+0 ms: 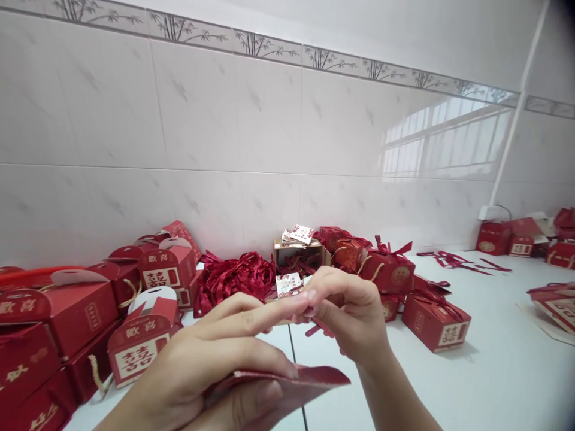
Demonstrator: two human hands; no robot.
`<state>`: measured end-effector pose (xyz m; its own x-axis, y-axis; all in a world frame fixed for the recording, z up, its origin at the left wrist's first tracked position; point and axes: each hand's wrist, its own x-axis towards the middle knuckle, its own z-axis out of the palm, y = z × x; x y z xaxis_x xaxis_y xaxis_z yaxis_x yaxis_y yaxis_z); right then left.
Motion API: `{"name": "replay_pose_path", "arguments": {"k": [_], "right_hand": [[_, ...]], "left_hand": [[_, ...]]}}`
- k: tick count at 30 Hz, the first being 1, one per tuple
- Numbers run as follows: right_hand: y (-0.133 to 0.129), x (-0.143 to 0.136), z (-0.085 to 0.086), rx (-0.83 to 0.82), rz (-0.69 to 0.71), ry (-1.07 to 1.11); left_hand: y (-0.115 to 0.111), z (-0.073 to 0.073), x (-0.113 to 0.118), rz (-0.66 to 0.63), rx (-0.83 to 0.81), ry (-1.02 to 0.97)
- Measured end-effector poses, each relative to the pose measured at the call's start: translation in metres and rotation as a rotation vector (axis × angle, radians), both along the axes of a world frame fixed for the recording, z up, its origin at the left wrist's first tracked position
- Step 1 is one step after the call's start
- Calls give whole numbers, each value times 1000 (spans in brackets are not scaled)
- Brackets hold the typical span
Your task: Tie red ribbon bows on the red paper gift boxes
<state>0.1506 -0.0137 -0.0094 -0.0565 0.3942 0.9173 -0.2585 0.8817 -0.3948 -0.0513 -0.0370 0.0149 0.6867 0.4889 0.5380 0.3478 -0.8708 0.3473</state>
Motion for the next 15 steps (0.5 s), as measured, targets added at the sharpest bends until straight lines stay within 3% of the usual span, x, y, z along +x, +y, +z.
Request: {"name": "replay_pose_path", "arguments": {"k": [7, 15], "right_hand": [[-4, 5, 0, 53, 43, 18], [-7, 13, 3, 185, -69, -36]], "left_hand": [[7, 2, 12, -193, 25, -103], [10, -7, 20, -215, 78, -200]]}}
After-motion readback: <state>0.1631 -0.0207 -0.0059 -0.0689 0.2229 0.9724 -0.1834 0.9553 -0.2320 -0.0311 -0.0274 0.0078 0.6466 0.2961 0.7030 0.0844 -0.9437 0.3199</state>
